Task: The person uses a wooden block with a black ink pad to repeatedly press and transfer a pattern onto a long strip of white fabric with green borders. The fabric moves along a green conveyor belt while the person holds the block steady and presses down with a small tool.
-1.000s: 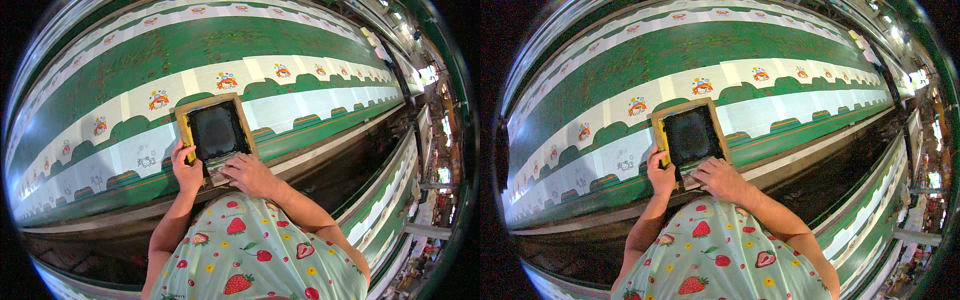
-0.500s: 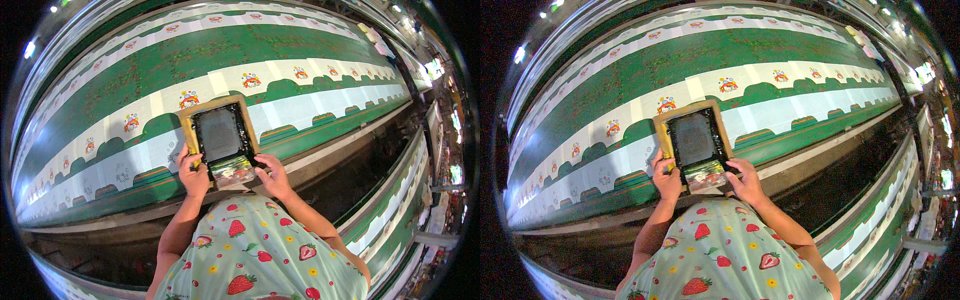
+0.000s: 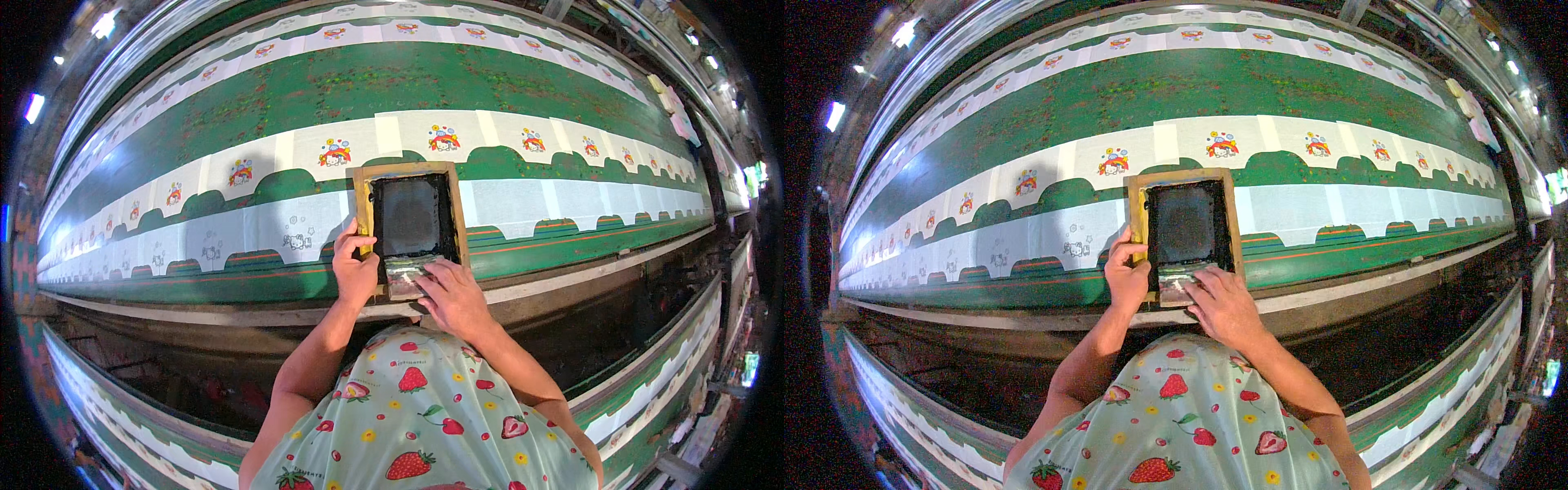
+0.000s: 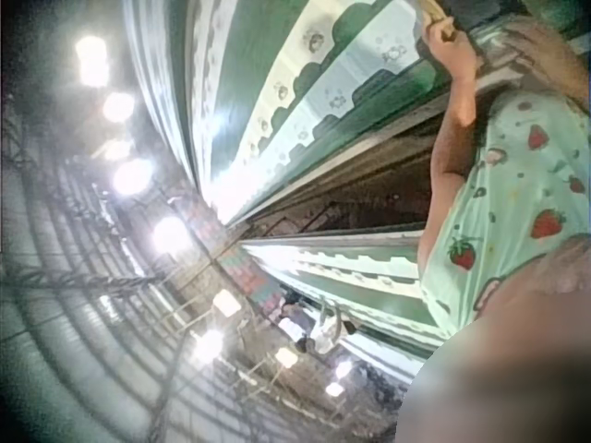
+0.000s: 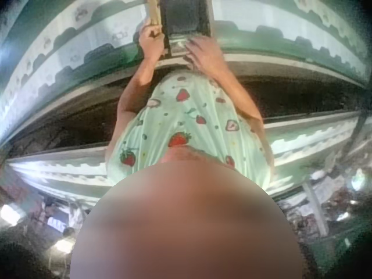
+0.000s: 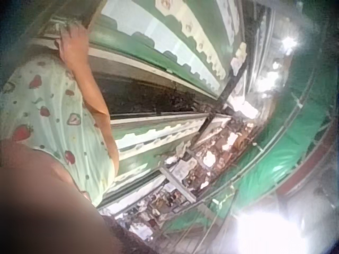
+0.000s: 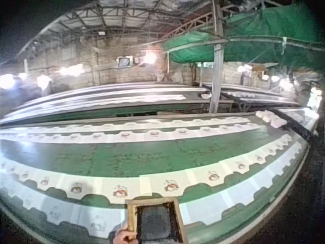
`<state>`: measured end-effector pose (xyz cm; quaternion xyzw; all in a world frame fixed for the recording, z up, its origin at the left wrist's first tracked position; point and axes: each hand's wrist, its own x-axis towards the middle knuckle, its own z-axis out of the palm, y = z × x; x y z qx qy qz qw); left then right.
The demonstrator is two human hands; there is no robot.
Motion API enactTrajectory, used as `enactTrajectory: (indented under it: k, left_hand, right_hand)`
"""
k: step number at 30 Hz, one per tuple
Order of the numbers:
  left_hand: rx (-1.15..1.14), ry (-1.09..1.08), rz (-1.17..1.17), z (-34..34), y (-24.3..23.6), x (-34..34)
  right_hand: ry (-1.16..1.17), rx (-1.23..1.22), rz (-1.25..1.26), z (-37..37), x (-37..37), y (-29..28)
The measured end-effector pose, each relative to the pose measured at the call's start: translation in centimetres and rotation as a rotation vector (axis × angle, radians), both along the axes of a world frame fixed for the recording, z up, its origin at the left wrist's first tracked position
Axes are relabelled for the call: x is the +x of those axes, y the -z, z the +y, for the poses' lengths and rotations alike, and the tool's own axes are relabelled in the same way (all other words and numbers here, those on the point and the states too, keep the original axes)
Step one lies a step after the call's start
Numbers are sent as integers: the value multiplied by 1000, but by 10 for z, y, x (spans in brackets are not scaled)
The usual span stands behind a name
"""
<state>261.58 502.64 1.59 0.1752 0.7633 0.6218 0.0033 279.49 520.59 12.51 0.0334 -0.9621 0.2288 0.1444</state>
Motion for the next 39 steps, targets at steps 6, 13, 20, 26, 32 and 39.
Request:
enactTrajectory:
  k: [6,13,20,26,32,39]
  left_hand:
    - [10,6,-28,1,6,-1]
    - [78,13,-120,-3,6,-3]
    - [168,47,-240,-10,3,-4]
    - [167,59,-159,-9,5,-4]
    - [237,54,-232,-7,11,-4]
    - [57,53,-69,-5,7,-2]
  right_hand:
    - [-174,145,-186,16,-27,-10]
    - [-274,-107,-442,82,-111,-25]
    - [-94,59,-268,103,-192,-14]
    - [-48,115,-228,89,-177,-4]
    - [-91,147,-175,48,-112,-3]
    - [-84,153,-181,7,-49,-15]
